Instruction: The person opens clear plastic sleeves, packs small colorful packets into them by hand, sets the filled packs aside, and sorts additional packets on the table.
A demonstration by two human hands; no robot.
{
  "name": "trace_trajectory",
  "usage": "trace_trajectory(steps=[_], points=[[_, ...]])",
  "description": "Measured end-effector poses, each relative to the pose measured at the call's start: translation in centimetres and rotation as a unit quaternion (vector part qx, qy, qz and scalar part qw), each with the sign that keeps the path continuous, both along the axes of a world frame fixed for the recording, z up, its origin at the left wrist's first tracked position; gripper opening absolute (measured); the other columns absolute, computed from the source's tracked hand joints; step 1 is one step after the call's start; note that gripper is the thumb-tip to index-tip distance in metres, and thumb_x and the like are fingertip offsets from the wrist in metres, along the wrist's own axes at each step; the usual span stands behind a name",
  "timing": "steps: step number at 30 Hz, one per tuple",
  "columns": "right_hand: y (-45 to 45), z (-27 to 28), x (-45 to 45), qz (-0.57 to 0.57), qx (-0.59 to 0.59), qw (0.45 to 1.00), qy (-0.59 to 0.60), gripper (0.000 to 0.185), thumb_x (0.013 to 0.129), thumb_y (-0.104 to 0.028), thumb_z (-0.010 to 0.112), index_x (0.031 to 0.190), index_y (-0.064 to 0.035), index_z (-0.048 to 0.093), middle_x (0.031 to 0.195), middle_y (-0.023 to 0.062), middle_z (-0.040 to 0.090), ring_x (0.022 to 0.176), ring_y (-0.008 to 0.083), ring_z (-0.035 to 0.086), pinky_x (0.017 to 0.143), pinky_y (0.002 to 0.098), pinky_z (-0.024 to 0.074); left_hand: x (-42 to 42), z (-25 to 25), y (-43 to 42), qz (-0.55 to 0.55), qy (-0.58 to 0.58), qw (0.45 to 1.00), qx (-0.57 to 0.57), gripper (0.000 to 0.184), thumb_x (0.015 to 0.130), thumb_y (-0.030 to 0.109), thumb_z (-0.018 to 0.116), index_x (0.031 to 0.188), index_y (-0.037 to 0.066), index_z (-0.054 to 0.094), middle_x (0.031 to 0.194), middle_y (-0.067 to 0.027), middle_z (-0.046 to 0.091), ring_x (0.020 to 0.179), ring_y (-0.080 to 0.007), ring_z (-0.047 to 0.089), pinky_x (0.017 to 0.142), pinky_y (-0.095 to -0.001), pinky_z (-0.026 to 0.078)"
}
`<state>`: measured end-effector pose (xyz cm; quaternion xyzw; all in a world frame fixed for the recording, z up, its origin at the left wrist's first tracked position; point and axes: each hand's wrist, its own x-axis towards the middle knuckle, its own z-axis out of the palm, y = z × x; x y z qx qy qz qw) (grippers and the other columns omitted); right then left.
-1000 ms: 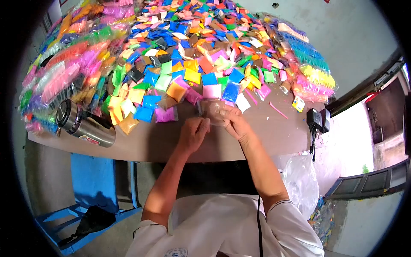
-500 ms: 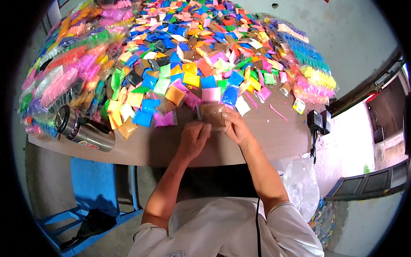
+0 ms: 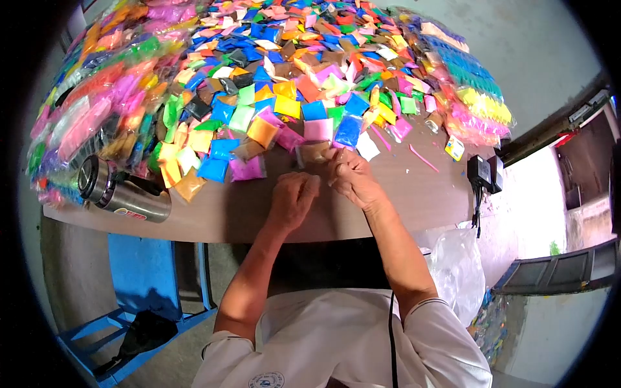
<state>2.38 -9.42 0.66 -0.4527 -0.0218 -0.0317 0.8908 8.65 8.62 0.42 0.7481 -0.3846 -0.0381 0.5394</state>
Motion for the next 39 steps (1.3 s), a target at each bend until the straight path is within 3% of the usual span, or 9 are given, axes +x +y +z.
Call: trace_trajectory(steps=[2, 4, 8, 10, 11, 20, 26, 33, 39], points=[[-0.1, -0.1, -0.3, -0.065, -0.043, 0.997, 0.02, 0.039, 0.088, -0.022, 0.072, 0.117, 0.0003, 0.057, 0.075, 0.0006, 0.055, 0.057, 0.0079, 0.048, 0.052, 0.0195, 0.0389, 0.1, -0.4, 0.1, -0.014, 0.017, 1.0, -0.003, 0.039, 0.098, 0.031, 0.048, 0.07, 0.005, 0.059, 0.069, -0.0113, 0.059, 0.075, -0.0333, 0.059, 0.08, -0.0425, 0.042], [-0.9, -0.6, -0.5, -0.129, -0.104, 0.986, 0.023, 0.028, 0.087, -0.012, 0.069, 0.111, 0.0008, 0.062, 0.077, 0.0006, 0.058, 0.059, 0.008, 0.051, 0.053, 0.022, 0.041, 0.1, -0.1, 0.1, -0.006, 0.013, 1.0, 0.002, 0.037, 0.097, 0.031, 0.052, 0.072, 0.005, 0.06, 0.071, -0.0113, 0.061, 0.076, -0.0331, 0.06, 0.08, -0.0416, 0.043], [-1.9, 1.5, -2.5, -0.212, -0.093, 0.973, 0.009, 0.024, 0.089, -0.015, 0.069, 0.106, 0.0001, 0.062, 0.074, 0.0, 0.056, 0.053, 0.005, 0.046, 0.049, 0.0211, 0.0374, -0.3, 0.3, 0.0, -0.013, -0.011, 1.0, 0.01, 0.032, 0.095, 0.027, 0.057, 0.075, 0.003, 0.062, 0.075, -0.0118, 0.063, 0.079, -0.0325, 0.061, 0.08, -0.0415, 0.044], [-3.4, 2.8, -3.6, -0.2, -0.089, 0.974, 0.055, 0.024, 0.089, -0.012, 0.068, 0.108, 0.0015, 0.062, 0.079, 0.0022, 0.061, 0.055, 0.0052, 0.049, 0.051, 0.0217, 0.041, -0.3, 0.1, -0.2, 0.006, -0.086, 0.996, 0.005, 0.035, 0.097, 0.028, 0.056, 0.079, -0.002, 0.06, 0.074, -0.0123, 0.058, 0.072, -0.0279, 0.057, 0.068, -0.0399, 0.044], [-4.3, 2.6, -3.8, -0.204, -0.105, 0.972, 0.042, 0.024, 0.09, -0.011, 0.067, 0.109, 0.0028, 0.061, 0.084, 0.0041, 0.064, 0.056, 0.0057, 0.051, 0.052, 0.0207, 0.0428, -0.5, 0.2, 0.0, 0.011, -0.057, 0.998, 0.038, 0.026, 0.095, 0.023, 0.059, 0.082, 0.001, 0.064, 0.084, -0.0122, 0.065, 0.084, -0.0322, 0.061, 0.082, -0.0405, 0.045], [-8.2, 3.3, -5.8, -0.285, -0.051, 0.954, 0.074, 0.011, 0.088, -0.011, 0.07, 0.092, -0.0028, 0.065, 0.071, -0.002, 0.059, 0.05, 0.0028, 0.045, 0.044, 0.0184, 0.0377, -0.2, -0.6, -0.1, 0.003, -0.063, 0.997, 0.051, 0.025, 0.095, 0.024, 0.059, 0.085, 0.001, 0.065, 0.086, -0.0114, 0.066, 0.086, -0.0305, 0.062, 0.082, -0.0391, 0.045], [-9.3, 1.0, -5.9, -0.3, -0.077, 0.949, 0.065, 0.011, 0.088, -0.012, 0.068, 0.092, -0.0022, 0.064, 0.068, -0.0017, 0.055, 0.052, 0.0045, 0.042, 0.045, 0.0201, 0.0307, -0.3, 0.0, -0.1, 0.005, -0.083, 0.995, 0.051, 0.024, 0.095, 0.023, 0.059, 0.086, 0.002, 0.065, 0.087, -0.0107, 0.066, 0.086, -0.0306, 0.062, 0.084, -0.0394, 0.045], [-9.2, 1.3, -5.7, -0.338, -0.063, 0.935, 0.086, 0.009, 0.088, -0.013, 0.068, 0.087, -0.0058, 0.063, 0.068, -0.0026, 0.055, 0.051, 0.0043, 0.042, 0.045, 0.0205, 0.0302, -0.2, -0.2, -0.2, 0.007, -0.09, 0.994, 0.063, 0.024, 0.095, 0.024, 0.06, 0.086, 0.002, 0.066, 0.088, -0.0104, 0.067, 0.089, -0.0298, 0.062, 0.085, -0.04, 0.045], [-10.3, 1.2, -4.1, -0.346, -0.19, 0.909, 0.135, 0.011, 0.085, -0.015, 0.067, 0.085, -0.004, 0.065, 0.07, -0.0009, 0.058, 0.057, 0.0048, 0.049, 0.049, 0.0213, 0.0363, -0.3, 0.2, -0.1, 0.004, -0.067, 0.996, 0.058, 0.024, 0.094, 0.024, 0.06, 0.084, 0.002, 0.065, 0.088, -0.0107, 0.067, 0.088, -0.0299, 0.061, 0.084, -0.0403, 0.045]])
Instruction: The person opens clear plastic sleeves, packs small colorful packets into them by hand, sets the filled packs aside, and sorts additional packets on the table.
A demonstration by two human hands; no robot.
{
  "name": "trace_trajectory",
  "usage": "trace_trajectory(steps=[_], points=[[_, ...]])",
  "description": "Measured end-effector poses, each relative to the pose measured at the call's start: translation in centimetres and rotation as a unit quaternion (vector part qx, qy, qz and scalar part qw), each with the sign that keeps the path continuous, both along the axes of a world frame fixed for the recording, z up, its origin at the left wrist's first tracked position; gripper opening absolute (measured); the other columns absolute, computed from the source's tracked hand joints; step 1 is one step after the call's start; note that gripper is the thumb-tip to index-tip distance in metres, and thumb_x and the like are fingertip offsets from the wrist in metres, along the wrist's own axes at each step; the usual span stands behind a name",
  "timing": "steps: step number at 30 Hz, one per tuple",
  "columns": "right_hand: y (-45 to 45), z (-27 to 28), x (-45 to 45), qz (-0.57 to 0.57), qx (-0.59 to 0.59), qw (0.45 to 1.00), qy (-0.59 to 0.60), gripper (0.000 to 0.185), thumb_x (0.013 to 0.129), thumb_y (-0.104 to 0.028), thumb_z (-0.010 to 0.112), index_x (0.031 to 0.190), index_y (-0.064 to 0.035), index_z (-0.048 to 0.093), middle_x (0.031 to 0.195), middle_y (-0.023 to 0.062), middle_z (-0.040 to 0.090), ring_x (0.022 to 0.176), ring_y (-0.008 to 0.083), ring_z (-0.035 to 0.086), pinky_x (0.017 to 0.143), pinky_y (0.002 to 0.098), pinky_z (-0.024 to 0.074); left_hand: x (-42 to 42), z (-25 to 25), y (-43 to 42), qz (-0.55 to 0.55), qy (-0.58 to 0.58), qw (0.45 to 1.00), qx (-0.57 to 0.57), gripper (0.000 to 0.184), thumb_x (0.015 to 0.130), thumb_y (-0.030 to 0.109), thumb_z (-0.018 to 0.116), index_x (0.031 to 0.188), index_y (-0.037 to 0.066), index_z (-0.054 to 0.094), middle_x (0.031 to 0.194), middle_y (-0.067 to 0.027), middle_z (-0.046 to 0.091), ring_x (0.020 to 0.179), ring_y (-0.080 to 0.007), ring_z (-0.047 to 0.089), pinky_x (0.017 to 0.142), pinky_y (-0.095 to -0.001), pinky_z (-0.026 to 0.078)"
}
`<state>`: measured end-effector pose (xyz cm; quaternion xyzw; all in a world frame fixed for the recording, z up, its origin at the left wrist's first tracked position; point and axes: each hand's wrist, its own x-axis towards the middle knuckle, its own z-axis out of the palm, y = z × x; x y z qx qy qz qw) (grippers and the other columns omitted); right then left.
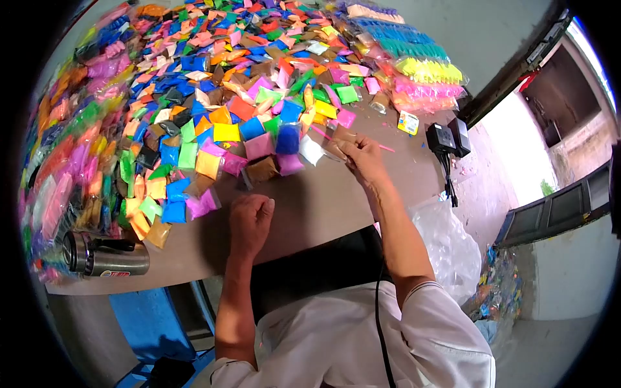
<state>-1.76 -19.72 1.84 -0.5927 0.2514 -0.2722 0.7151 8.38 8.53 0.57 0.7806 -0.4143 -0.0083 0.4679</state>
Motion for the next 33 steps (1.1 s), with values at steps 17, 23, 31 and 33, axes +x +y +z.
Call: trace_trajectory(steps=[17, 23, 31, 33], points=[[-11.8, 3.2, 15.5, -0.16, -0.485, 0.821, 0.256, 0.042, 0.08, -0.043, 0.067, 0.085, -0.0013, 0.068, 0.086, 0.0211, 0.069, 0.081, 0.0379, 0.066, 0.071, 0.0462, 0.051, -0.1, 0.7, 0.0, 0.008, -0.027, 1.0, -0.004, 0.023, 0.092, 0.022, 0.062, 0.086, 0.0, 0.067, 0.087, -0.0145, 0.067, 0.085, -0.0322, 0.061, 0.079, -0.0415, 0.046], [-11.7, 3.2, 17.2, -0.21, -0.43, 0.867, 0.142, 0.042, 0.076, -0.038, 0.071, 0.097, -0.0021, 0.063, 0.084, 0.0207, 0.066, 0.075, 0.0366, 0.064, 0.069, 0.044, 0.0504, -0.1, 1.0, -0.3, 0.021, -0.041, 0.999, -0.018, 0.018, 0.088, 0.019, 0.064, 0.08, 0.003, 0.066, 0.084, -0.0118, 0.067, 0.082, -0.0322, 0.062, 0.078, -0.0407, 0.045], [1.8, 3.6, 7.1, 0.11, -0.088, 0.99, 0.014, 0.027, 0.087, -0.011, 0.062, 0.112, -0.0017, 0.061, 0.094, 0.0044, 0.064, 0.086, 0.0137, 0.062, 0.075, 0.0269, 0.0513, 0.0, 0.9, -0.3, 0.001, -0.03, 0.999, -0.022, 0.017, 0.086, 0.021, 0.067, 0.078, 0.005, 0.065, 0.083, -0.0087, 0.067, 0.082, -0.0289, 0.062, 0.08, -0.0415, 0.044], [5.9, 2.1, 5.4, 0.292, 0.021, 0.955, -0.049, 0.03, 0.09, -0.015, 0.062, 0.118, -0.004, 0.061, 0.105, 0.0037, 0.063, 0.094, 0.0121, 0.06, 0.078, 0.028, 0.0504, -0.1, 1.0, -0.2, -0.015, -0.031, 0.999, -0.018, 0.018, 0.085, 0.021, 0.068, 0.079, 0.005, 0.065, 0.083, -0.0088, 0.067, 0.082, -0.0286, 0.062, 0.08, -0.0417, 0.043]])
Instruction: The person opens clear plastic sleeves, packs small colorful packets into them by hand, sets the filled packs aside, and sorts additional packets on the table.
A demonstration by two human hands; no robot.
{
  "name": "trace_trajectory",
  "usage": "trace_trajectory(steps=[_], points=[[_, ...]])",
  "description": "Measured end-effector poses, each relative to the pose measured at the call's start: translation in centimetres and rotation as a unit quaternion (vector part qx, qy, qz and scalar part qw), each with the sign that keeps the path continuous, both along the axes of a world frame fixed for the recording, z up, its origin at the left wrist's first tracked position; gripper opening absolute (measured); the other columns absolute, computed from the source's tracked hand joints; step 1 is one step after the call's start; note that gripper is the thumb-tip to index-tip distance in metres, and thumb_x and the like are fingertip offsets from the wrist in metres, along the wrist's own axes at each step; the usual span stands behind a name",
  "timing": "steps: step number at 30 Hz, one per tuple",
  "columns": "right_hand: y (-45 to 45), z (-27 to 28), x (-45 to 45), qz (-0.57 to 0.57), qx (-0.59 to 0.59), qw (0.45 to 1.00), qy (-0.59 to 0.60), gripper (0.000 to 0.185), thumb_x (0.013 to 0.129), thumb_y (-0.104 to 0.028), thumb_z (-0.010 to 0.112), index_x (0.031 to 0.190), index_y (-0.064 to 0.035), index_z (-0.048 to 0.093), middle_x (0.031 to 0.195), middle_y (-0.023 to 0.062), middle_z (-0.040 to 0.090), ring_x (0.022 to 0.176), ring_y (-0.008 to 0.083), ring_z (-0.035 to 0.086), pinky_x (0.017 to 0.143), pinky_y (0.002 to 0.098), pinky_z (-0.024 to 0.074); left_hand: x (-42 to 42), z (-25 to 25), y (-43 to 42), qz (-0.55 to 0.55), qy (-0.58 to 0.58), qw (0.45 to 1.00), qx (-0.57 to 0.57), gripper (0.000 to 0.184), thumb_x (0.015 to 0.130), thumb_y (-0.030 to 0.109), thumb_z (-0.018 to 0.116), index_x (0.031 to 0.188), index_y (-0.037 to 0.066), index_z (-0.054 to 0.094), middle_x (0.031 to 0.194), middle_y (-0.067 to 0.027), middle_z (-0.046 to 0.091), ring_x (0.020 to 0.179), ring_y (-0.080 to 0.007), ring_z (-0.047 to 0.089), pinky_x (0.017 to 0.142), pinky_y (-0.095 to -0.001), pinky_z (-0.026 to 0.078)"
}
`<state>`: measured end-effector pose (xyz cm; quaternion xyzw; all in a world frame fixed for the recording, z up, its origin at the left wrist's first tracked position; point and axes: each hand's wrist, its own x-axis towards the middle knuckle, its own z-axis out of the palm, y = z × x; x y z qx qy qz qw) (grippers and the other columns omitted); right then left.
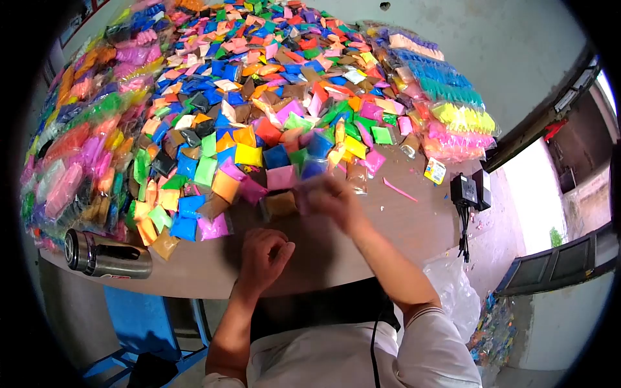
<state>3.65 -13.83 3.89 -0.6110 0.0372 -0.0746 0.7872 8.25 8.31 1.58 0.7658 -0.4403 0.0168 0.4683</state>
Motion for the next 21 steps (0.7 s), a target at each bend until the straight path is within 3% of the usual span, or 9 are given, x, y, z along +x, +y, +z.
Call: trace_trajectory(steps=[2, 5, 8, 11, 14, 21], points=[[3.8, -0.9, -0.4, 0.009, -0.048, 0.998, -0.029, 0.029, 0.093, -0.017, 0.062, 0.119, -0.003, 0.06, 0.108, 0.0019, 0.062, 0.098, 0.01, 0.056, 0.083, 0.0278, 0.0487, 0.0, 0.4, 0.1, 0.0, -0.025, 1.0, -0.011, 0.017, 0.083, 0.021, 0.07, 0.08, 0.005, 0.065, 0.085, -0.0106, 0.067, 0.081, -0.0303, 0.061, 0.08, -0.0422, 0.043], [6.4, -1.2, -0.4, 0.055, 0.011, 0.998, -0.017, 0.031, 0.093, -0.016, 0.063, 0.12, -0.0012, 0.06, 0.105, 0.002, 0.063, 0.096, 0.0078, 0.056, 0.083, 0.026, 0.0477, -0.2, -0.5, -0.1, 0.026, 0.003, 0.999, -0.047, 0.018, 0.084, 0.021, 0.068, 0.081, 0.004, 0.066, 0.088, -0.0128, 0.067, 0.082, -0.033, 0.061, 0.08, -0.0426, 0.044], [6.2, -1.0, -0.4, 0.065, 0.004, 0.997, 0.036, 0.03, 0.092, -0.015, 0.064, 0.119, -0.0015, 0.061, 0.11, 0.0014, 0.062, 0.102, 0.0092, 0.055, 0.088, 0.0274, 0.0466, -0.2, -0.2, -0.2, 0.036, -0.017, 0.999, -0.01, 0.018, 0.085, 0.022, 0.067, 0.086, 0.004, 0.068, 0.089, -0.0139, 0.067, 0.083, -0.0347, 0.061, 0.081, -0.043, 0.044], [6.1, -1.3, -0.3, 0.065, -0.068, 0.993, 0.075, 0.03, 0.092, -0.014, 0.064, 0.12, -0.0019, 0.061, 0.107, 0.0007, 0.063, 0.1, 0.0092, 0.056, 0.088, 0.0273, 0.0469, -0.2, 0.3, -0.1, 0.017, -0.034, 0.999, 0.002, 0.02, 0.085, 0.023, 0.066, 0.094, 0.005, 0.068, 0.09, -0.0138, 0.067, 0.085, -0.0344, 0.062, 0.081, -0.0435, 0.044], [6.3, -0.6, -0.5, 0.089, -0.028, 0.995, 0.023, 0.032, 0.094, -0.02, 0.061, 0.119, 0.0003, 0.06, 0.106, 0.0039, 0.063, 0.094, 0.0091, 0.056, 0.082, 0.0272, 0.0483, 0.0, 0.2, 0.3, 0.002, -0.019, 1.0, 0.012, 0.022, 0.087, 0.024, 0.065, 0.098, 0.005, 0.069, 0.093, -0.0134, 0.068, 0.09, -0.0339, 0.062, 0.084, -0.0436, 0.044], [5.9, -2.0, -0.7, 0.073, -0.039, 0.995, 0.055, 0.033, 0.095, -0.017, 0.059, 0.121, 0.0014, 0.058, 0.109, 0.0041, 0.063, 0.097, 0.0097, 0.056, 0.082, 0.0276, 0.0488, -0.1, 0.4, 0.6, 0.003, 0.006, 0.999, 0.032, 0.028, 0.091, 0.03, 0.059, 0.101, 0.006, 0.069, 0.1, -0.0143, 0.068, 0.098, -0.0345, 0.061, 0.092, -0.0439, 0.041]])
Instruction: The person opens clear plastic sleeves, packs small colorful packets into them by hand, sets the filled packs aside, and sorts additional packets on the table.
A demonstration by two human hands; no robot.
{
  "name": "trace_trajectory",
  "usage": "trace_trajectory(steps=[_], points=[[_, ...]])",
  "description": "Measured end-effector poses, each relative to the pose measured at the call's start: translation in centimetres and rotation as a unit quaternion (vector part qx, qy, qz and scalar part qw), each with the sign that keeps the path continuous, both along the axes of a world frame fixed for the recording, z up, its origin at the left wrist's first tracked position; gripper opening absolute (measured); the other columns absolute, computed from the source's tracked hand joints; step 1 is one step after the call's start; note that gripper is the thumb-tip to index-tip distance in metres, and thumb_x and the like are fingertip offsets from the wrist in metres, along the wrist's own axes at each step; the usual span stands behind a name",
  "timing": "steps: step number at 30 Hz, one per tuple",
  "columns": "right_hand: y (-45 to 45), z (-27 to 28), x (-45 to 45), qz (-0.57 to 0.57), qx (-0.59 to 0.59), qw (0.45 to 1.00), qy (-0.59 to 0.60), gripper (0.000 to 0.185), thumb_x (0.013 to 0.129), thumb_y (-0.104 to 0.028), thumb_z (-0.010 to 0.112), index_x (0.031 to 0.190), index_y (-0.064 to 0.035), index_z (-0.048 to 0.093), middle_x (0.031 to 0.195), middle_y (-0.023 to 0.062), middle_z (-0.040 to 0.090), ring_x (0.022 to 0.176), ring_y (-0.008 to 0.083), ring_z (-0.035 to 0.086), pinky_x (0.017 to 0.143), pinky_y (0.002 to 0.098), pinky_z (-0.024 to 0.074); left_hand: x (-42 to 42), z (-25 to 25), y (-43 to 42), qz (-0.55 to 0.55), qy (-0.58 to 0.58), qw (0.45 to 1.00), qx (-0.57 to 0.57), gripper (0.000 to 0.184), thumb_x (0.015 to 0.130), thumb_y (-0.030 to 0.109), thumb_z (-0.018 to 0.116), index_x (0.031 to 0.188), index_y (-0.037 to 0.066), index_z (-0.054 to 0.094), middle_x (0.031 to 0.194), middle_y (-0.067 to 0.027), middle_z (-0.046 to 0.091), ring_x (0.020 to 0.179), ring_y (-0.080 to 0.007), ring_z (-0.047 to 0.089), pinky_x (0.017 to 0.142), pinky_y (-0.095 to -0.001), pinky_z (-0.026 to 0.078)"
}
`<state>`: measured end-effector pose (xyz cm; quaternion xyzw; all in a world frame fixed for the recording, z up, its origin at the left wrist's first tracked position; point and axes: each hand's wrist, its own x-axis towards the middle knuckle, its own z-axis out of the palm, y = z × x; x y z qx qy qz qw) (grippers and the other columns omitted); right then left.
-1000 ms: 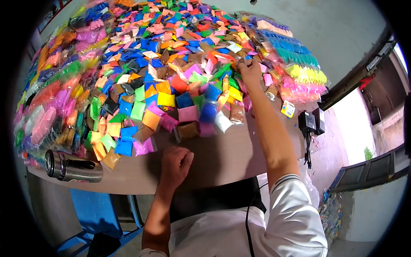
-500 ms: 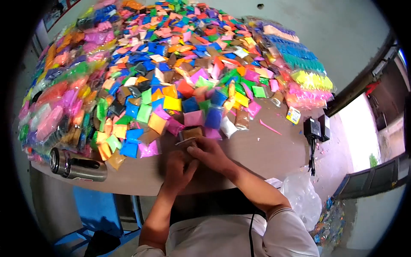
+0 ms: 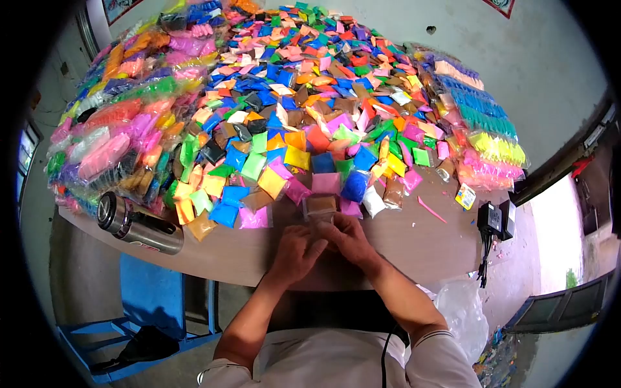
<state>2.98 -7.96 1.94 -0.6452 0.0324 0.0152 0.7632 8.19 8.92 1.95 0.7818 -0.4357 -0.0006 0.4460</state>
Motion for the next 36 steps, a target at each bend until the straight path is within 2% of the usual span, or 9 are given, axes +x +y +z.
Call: trace_trajectory(steps=[12, 15, 17, 18, 21, 23, 27, 29, 36], points=[[-0.2, 0.9, -0.6, 0.003, 0.026, 1.0, 0.002, 0.03, 0.091, -0.012, 0.057, 0.118, 0.0003, 0.064, 0.109, 0.007, 0.066, 0.1, 0.0142, 0.06, 0.087, 0.0283, 0.0492, -0.4, 0.5, -0.4, 0.0, -0.001, 0.997, -0.072, 0.031, 0.094, 0.03, 0.054, 0.094, 0.002, 0.068, 0.093, -0.0165, 0.067, 0.094, -0.0351, 0.06, 0.092, -0.0443, 0.04], [-1.2, -0.2, -0.3, 0.053, 0.195, 0.979, 0.02, 0.032, 0.09, -0.014, 0.055, 0.118, -0.0017, 0.062, 0.101, 0.0064, 0.066, 0.091, 0.0167, 0.063, 0.08, 0.0296, 0.0515, -0.1, 0.4, 0.0, 0.025, 0.032, 0.997, -0.069, 0.029, 0.094, 0.027, 0.054, 0.098, 0.003, 0.069, 0.097, -0.0168, 0.067, 0.097, -0.0357, 0.06, 0.092, -0.0442, 0.04], [-2.6, -3.7, 0.3, 0.135, 0.315, 0.939, 0.027, 0.031, 0.089, -0.019, 0.054, 0.115, -0.0041, 0.06, 0.094, 0.005, 0.064, 0.079, 0.0162, 0.062, 0.067, 0.0295, 0.0505, 0.1, 1.7, 0.4, -0.062, 0.11, 0.991, -0.036, 0.026, 0.094, 0.024, 0.055, 0.102, 0.004, 0.068, 0.1, -0.0179, 0.067, 0.096, -0.0367, 0.06, 0.091, -0.0443, 0.041], [-1.7, -1.6, -0.2, 0.051, 0.257, 0.962, 0.081, 0.029, 0.088, -0.023, 0.055, 0.112, -0.0063, 0.059, 0.089, 0.0038, 0.062, 0.07, 0.0142, 0.058, 0.057, 0.0278, 0.0447, 0.2, 1.6, 0.5, -0.057, 0.111, 0.992, -0.036, 0.026, 0.094, 0.024, 0.055, 0.102, 0.004, 0.068, 0.1, -0.0179, 0.067, 0.096, -0.0367, 0.06, 0.091, -0.0443, 0.041], [-2.1, -1.8, -0.2, 0.101, 0.286, 0.951, 0.054, 0.03, 0.088, -0.025, 0.057, 0.112, -0.0073, 0.059, 0.09, 0.0024, 0.063, 0.07, 0.0122, 0.056, 0.056, 0.026, 0.0422, 0.1, 1.4, 0.3, -0.055, 0.067, 0.996, -0.008, 0.025, 0.094, 0.023, 0.056, 0.106, 0.004, 0.066, 0.099, -0.0188, 0.066, 0.094, -0.0364, 0.062, 0.09, -0.044, 0.043], [-1.7, -1.0, -0.2, 0.105, 0.254, 0.961, 0.015, 0.028, 0.087, -0.024, 0.06, 0.111, -0.0083, 0.059, 0.089, 0.0015, 0.062, 0.07, 0.0116, 0.056, 0.056, 0.0258, 0.0424, 0.1, 1.2, -0.1, -0.044, -0.003, 0.992, -0.12, 0.025, 0.094, 0.024, 0.055, 0.105, 0.003, 0.065, 0.095, -0.0181, 0.066, 0.092, -0.0351, 0.063, 0.091, -0.0435, 0.042], [-0.7, 0.7, -0.4, 0.026, 0.195, 0.98, 0.026, 0.032, 0.08, -0.025, 0.075, 0.101, -0.0073, 0.058, 0.082, 0.0, 0.057, 0.061, 0.0107, 0.051, 0.052, 0.0226, 0.0373, 0.6, -0.5, 0.1, -0.078, 0.135, 0.985, -0.076, 0.026, 0.093, 0.024, 0.055, 0.105, 0.003, 0.064, 0.094, -0.0166, 0.066, 0.094, -0.0343, 0.063, 0.092, -0.0429, 0.042], [-0.8, 0.2, -0.4, 0.029, 0.184, 0.982, 0.026, 0.035, 0.078, -0.025, 0.078, 0.101, -0.0084, 0.058, 0.084, -0.0004, 0.057, 0.061, 0.0099, 0.051, 0.052, 0.0222, 0.037, 0.5, 0.0, -0.2, -0.081, 0.124, 0.975, -0.168, 0.036, 0.096, 0.033, 0.053, 0.081, 0.004, 0.068, 0.081, -0.0145, 0.064, 0.078, -0.0343, 0.062, 0.07, -0.0424, 0.046], [-0.7, -0.2, -0.3, 0.035, 0.111, 0.993, 0.024, 0.024, 0.085, -0.02, 0.073, 0.102, -0.0102, 0.059, 0.089, -0.0022, 0.061, 0.072, 0.0086, 0.057, 0.057, 0.0213, 0.0436, 0.3, -0.1, 0.4, -0.044, 0.045, 0.996, -0.067, 0.025, 0.092, 0.027, 0.055, 0.095, 0.003, 0.065, 0.086, -0.0131, 0.065, 0.084, -0.0318, 0.062, 0.081, -0.042, 0.043]])
